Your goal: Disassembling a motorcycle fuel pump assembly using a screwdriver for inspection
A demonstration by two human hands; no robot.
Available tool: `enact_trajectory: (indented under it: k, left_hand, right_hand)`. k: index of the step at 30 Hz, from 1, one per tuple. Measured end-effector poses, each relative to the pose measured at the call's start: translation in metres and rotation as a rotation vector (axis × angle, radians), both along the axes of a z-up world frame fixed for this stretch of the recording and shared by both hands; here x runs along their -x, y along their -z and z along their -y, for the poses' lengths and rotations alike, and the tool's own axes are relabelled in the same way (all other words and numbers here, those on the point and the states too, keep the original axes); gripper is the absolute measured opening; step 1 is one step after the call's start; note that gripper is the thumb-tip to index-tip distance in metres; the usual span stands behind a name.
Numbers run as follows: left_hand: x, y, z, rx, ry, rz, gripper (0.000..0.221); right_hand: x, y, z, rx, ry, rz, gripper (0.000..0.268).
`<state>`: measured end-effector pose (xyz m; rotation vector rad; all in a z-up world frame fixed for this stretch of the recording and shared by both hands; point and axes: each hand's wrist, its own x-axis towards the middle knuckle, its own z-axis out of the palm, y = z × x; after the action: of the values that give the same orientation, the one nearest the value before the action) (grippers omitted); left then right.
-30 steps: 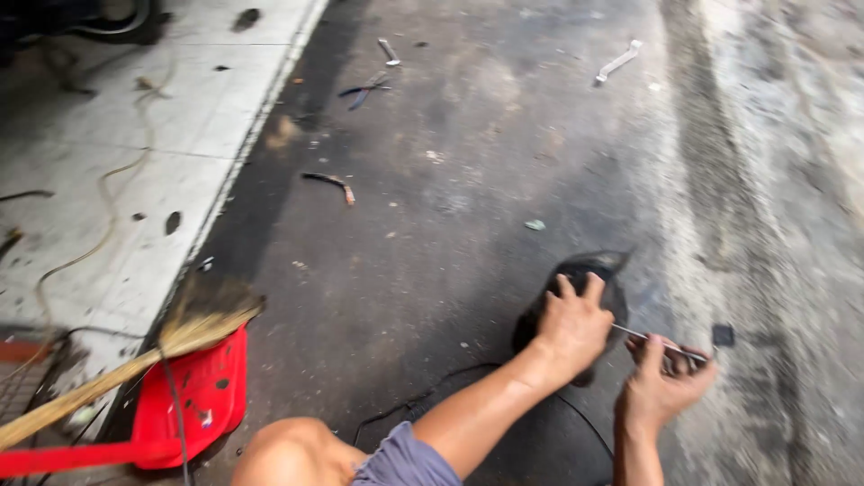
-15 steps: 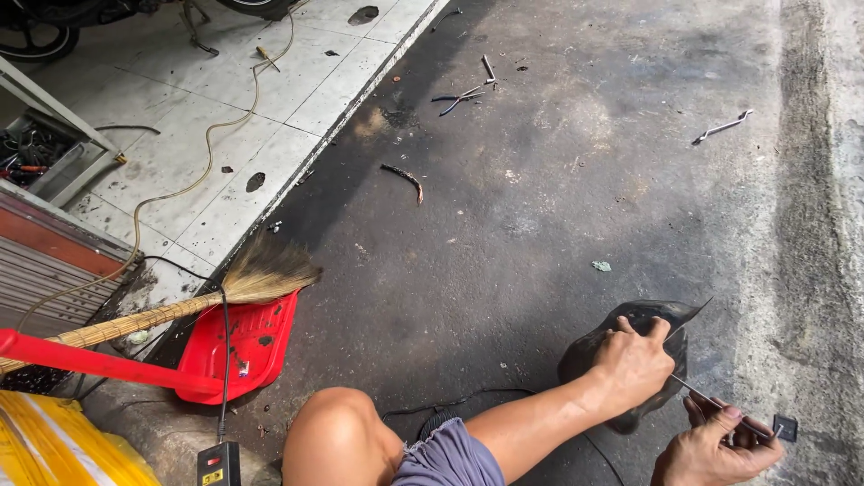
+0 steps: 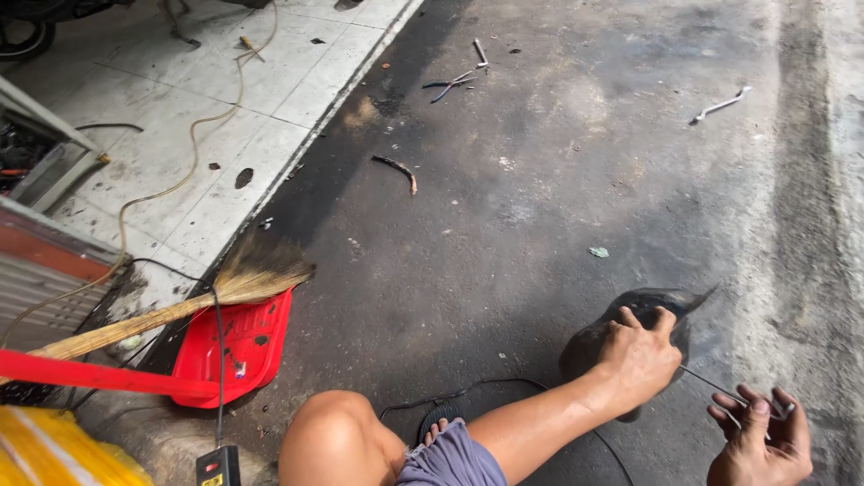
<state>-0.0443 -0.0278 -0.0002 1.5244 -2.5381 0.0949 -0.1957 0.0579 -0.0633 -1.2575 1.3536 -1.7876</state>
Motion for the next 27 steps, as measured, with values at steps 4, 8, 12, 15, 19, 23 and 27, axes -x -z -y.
enact_trajectory:
  k: [4, 8, 12, 15, 19, 23, 27]
  left_hand:
    - [0.005, 0.025, -0.001, 0.055, 0.004, -0.095, 0.023]
    - [0.002, 0.007, 0.0, -0.109, -0.027, 0.058, 0.02]
    - [-0.006, -0.001, -0.01, 0.108, -0.078, -0.073, 0.023]
    - [-0.003, 0.005, -0.012, 0.038, -0.085, -0.045, 0.022]
    - [0.008, 0.007, -0.017, 0.039, -0.086, -0.021, 0.022]
    - [0.007, 0.001, -0.018, 0.021, -0.086, -0.001, 0.021]
    - [-0.006, 0.0, -0.011, 0.01, -0.07, -0.042, 0.021]
  right_hand:
    - [0.011, -0.023, -0.009, -0.21, 0.072, 0.153, 0.02]
    - [0.015, -0.041, -0.016, -0.101, 0.036, -0.09, 0.009]
    - [0.021, -0.058, -0.009, -0.323, -0.003, -0.391, 0.034]
    - [0.03, -0.069, 0.006, -0.911, -0.266, -0.711, 0.038]
    - [0.043, -0.063, 0.037, -1.115, -0.378, -0.797, 0.06]
    - [0.041, -0.05, 0.045, -1.106, -0.217, -0.577, 0.056]
    - [0.032, -0.038, 0.019, -0.017, 0.061, -1.517, 0.039]
